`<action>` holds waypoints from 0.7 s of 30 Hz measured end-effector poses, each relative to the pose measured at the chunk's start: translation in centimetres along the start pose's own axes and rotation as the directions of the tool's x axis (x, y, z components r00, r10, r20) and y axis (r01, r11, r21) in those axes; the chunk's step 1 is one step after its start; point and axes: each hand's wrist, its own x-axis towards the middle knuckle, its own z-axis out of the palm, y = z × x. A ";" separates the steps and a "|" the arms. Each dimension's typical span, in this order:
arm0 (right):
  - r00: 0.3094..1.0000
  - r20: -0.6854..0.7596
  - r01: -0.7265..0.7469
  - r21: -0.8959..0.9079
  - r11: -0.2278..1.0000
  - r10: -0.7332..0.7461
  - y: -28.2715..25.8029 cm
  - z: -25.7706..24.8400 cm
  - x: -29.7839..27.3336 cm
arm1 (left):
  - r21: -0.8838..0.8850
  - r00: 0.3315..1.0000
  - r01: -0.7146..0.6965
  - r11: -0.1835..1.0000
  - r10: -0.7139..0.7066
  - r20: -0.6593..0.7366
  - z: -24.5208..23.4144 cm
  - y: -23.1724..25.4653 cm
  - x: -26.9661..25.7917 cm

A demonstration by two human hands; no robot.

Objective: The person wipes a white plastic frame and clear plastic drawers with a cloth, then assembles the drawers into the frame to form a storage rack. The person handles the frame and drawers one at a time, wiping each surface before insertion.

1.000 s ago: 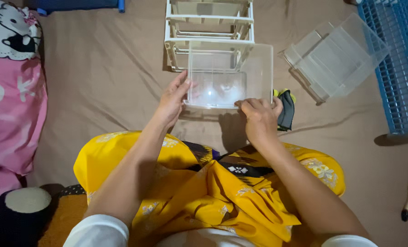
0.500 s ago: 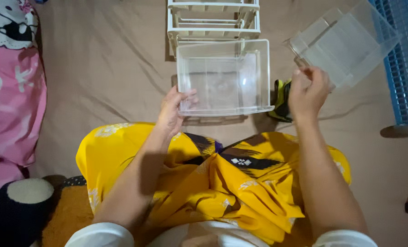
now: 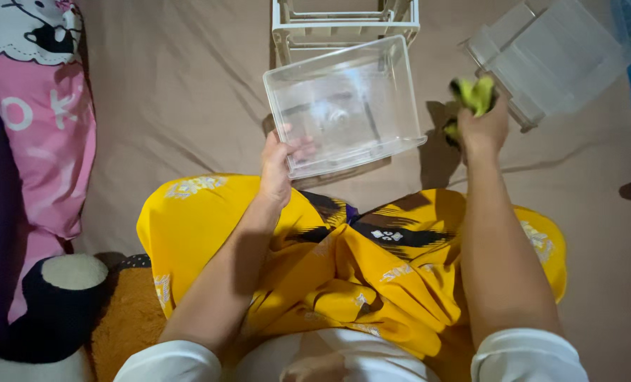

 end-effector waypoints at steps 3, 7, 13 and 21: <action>0.934 -0.092 0.353 0.113 0.929 -0.344 -2.7 -2.5 -2.1 | 0.113 0.996 -0.088 0.990 0.088 0.002 0.2 -1.0 0.6; 0.777 -0.068 0.629 0.087 0.772 -0.626 -7.0 -2.5 -8.0 | 0.265 0.994 -0.110 0.958 0.104 0.037 0.7 -1.9 0.4; 0.811 0.111 0.584 -0.091 0.807 -0.574 -10.0 1.5 -10.6 | 0.275 0.986 0.001 0.961 -0.047 0.161 1.7 -2.6 -0.5; 0.799 0.224 0.582 -0.050 0.812 -0.559 -10.3 4.8 -11.8 | 0.209 0.945 0.056 0.976 -0.119 0.304 2.0 -4.6 0.1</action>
